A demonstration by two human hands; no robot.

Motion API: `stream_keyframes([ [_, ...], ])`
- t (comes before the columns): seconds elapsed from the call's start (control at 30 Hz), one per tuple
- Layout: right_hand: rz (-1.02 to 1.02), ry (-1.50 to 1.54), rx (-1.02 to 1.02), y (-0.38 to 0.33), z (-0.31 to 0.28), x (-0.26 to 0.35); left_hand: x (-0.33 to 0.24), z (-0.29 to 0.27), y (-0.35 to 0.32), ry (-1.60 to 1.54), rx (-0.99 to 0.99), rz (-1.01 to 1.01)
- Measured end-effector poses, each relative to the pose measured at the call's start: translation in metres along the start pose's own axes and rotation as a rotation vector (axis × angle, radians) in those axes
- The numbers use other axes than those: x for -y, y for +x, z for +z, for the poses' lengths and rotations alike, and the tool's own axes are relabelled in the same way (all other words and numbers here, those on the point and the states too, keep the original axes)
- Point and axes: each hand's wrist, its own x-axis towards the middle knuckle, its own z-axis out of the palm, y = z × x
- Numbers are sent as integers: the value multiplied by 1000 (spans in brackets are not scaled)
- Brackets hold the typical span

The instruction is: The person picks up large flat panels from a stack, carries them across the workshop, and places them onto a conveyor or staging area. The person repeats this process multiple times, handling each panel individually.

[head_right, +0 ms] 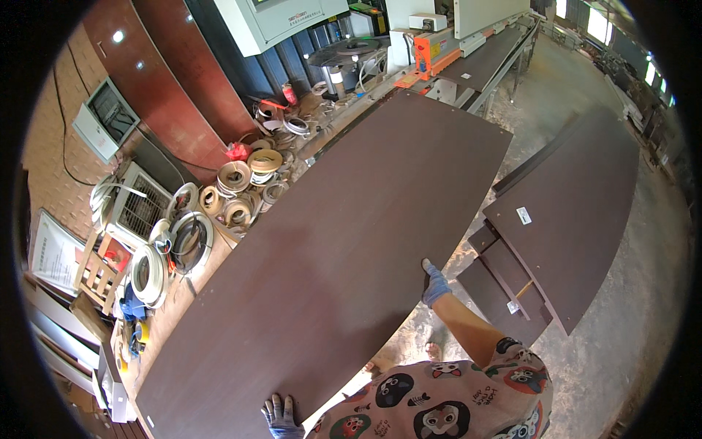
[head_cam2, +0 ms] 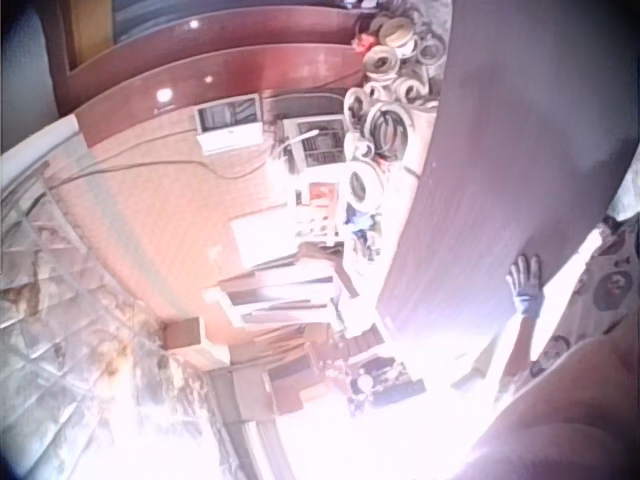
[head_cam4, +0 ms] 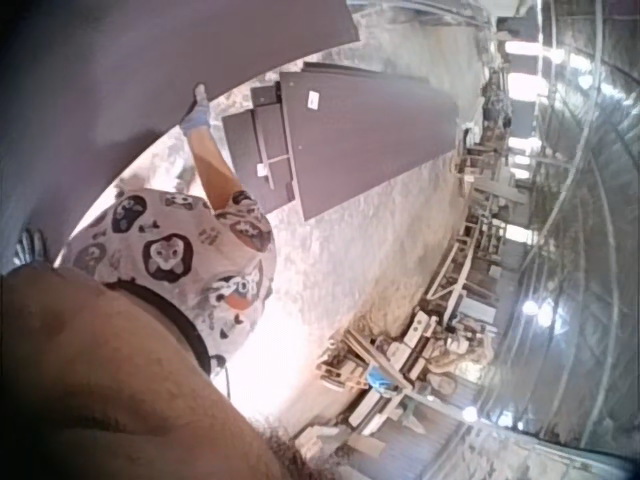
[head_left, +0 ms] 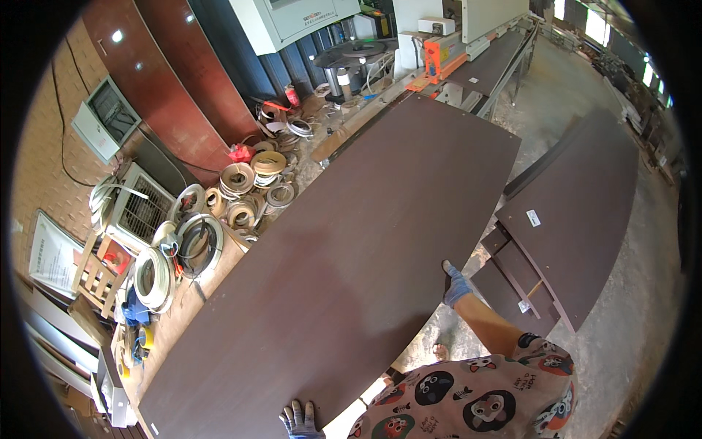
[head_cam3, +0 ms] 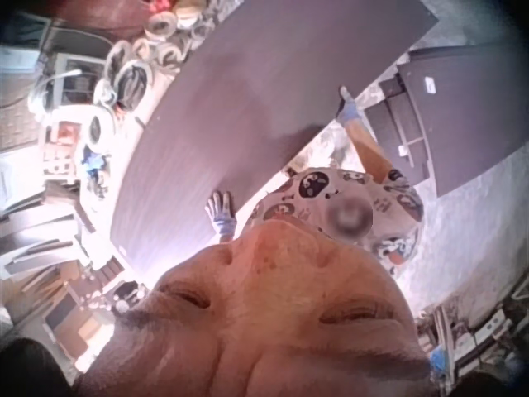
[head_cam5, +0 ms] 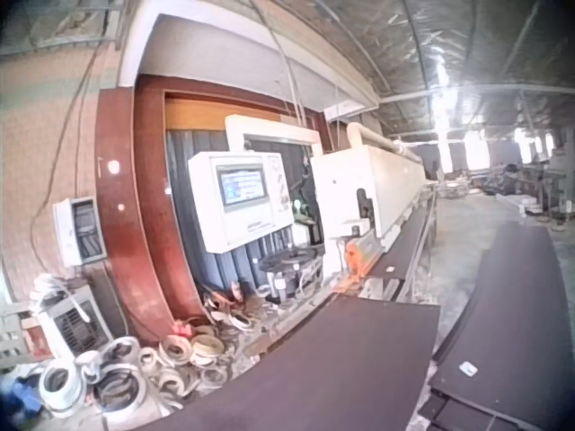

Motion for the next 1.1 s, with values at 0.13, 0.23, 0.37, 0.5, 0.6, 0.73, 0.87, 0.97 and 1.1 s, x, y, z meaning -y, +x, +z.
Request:
stream_keyframes([
  [0.13, 110, 38, 166, 36, 7, 17, -15, -3, 18, 42, 32, -26],
  [0.23, 135, 40, 66, 46, 25, 27, -26, -1, 33, 58, 84, -58],
  [0.37, 112, 30, 22, 52, 33, 40, -35, 2, 44, 63, 91, -48],
  [0.5, 117, 32, -3, 53, 39, 56, -44, 10, 50, 84, 56, -32],
  [0.6, 115, 53, 50, 65, 35, 64, -51, 14, 56, 86, 73, -42],
  [0.73, 98, 60, 37, 72, 33, 70, -57, 16, 59, 110, 84, -38],
  [0.87, 113, 74, 43, 68, 36, 75, -57, 22, 60, 170, 69, 3],
  [0.97, 93, 82, 36, 81, 32, 77, -62, 27, 62, 212, 132, -2],
  [1.1, 46, 89, 43, 95, 27, 80, -58, 40, 65, 177, -45, 74],
])
